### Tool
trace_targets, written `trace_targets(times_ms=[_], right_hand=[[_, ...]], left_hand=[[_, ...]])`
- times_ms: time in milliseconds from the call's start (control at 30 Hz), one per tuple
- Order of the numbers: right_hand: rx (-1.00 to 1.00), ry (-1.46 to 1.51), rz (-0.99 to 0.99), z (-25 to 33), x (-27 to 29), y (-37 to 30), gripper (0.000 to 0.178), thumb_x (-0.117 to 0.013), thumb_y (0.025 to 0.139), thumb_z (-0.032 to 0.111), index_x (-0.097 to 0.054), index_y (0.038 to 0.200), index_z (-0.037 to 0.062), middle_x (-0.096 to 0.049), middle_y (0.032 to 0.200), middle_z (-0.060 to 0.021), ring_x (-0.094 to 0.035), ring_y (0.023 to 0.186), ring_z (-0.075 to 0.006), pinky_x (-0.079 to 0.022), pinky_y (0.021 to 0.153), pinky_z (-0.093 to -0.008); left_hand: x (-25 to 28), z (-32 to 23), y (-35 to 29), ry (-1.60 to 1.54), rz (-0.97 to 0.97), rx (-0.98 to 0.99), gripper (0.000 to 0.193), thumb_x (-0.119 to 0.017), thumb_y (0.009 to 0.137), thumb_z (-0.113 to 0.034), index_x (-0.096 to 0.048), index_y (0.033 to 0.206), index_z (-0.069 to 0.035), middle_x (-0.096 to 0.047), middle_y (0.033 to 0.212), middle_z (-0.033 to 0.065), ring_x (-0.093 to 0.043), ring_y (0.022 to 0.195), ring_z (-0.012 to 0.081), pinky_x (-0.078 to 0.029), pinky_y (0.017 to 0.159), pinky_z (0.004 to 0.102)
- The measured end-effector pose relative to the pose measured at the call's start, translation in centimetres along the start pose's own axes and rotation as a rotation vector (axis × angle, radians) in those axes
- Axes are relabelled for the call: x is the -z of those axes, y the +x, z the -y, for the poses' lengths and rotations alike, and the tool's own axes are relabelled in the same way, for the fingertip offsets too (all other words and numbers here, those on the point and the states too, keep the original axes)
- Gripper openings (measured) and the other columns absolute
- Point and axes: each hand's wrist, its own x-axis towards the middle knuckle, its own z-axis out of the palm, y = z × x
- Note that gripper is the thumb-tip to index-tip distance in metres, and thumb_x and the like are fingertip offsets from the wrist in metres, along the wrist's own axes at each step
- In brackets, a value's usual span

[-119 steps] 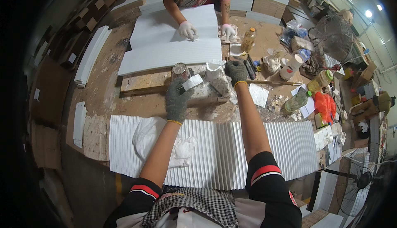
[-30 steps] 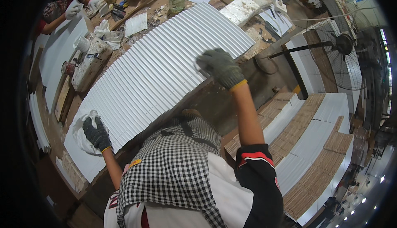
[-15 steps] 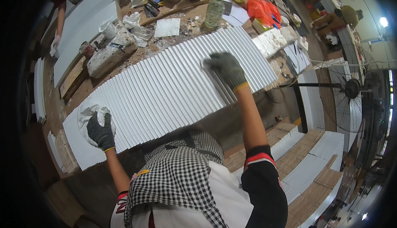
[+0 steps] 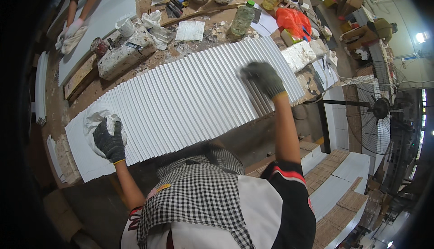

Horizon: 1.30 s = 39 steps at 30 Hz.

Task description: The person wipes the surface of a stack of white corrugated panels with a white cloth. They repeatedly wipe the panels, occasionally lifting one to wipe underneath, and continue the wiping motion across the stack.

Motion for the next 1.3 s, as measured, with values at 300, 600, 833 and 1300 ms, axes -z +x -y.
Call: trace_targets(times_ms=[300, 600, 833, 1300], right_hand=[[-0.267, 0.138, -0.070, 7.4, 5.0, -17.6, 0.028, -0.086, 0.087, 0.011, -0.084, 0.115, 0.0143, -0.079, 0.115, -0.0138, -0.077, 0.101, -0.0338, -0.063, 0.093, -0.0424], [-0.164, 0.167, -0.128, -5.8, -4.1, 10.3, 0.026, -0.085, 0.094, 0.029, -0.086, 0.118, 0.0200, -0.081, 0.119, -0.0121, -0.079, 0.099, -0.0341, -0.064, 0.091, -0.0424], [0.059, -0.010, 0.063, -1.9, -4.2, 18.3, 0.027, -0.079, 0.098, 0.017, -0.083, 0.125, 0.0182, -0.081, 0.124, -0.0104, -0.077, 0.111, -0.0321, -0.061, 0.103, -0.0435], [-0.216, -0.017, 0.175, 12.3, 4.1, -16.5, 0.026, -0.080, 0.090, 0.012, -0.081, 0.115, 0.0200, -0.076, 0.127, -0.0083, -0.073, 0.115, -0.0311, -0.059, 0.102, -0.0450]], left_hand=[[-0.1, 0.3, 0.2, 0.020, 0.067, 0.016, 0.053, -0.088, 0.090, -0.049, -0.078, 0.128, -0.013, -0.079, 0.121, 0.0130, -0.072, 0.112, 0.0360, -0.053, 0.106, 0.0503], [-0.1, 0.1, 0.0, -0.033, 0.036, 0.024, 0.054, -0.089, 0.089, -0.045, -0.076, 0.126, -0.008, -0.077, 0.120, 0.0150, -0.070, 0.115, 0.0376, -0.052, 0.107, 0.0512], [-0.1, 0.2, 0.1, -0.038, 0.045, 0.037, 0.055, -0.089, 0.089, -0.046, -0.077, 0.125, -0.006, -0.078, 0.118, 0.0166, -0.072, 0.112, 0.0370, -0.052, 0.108, 0.0507], [0.0, 0.0, 0.2, -0.004, 0.079, 0.043, 0.052, -0.085, 0.092, -0.049, -0.079, 0.126, -0.010, -0.079, 0.119, 0.0155, -0.073, 0.113, 0.0366, -0.051, 0.110, 0.0515]])
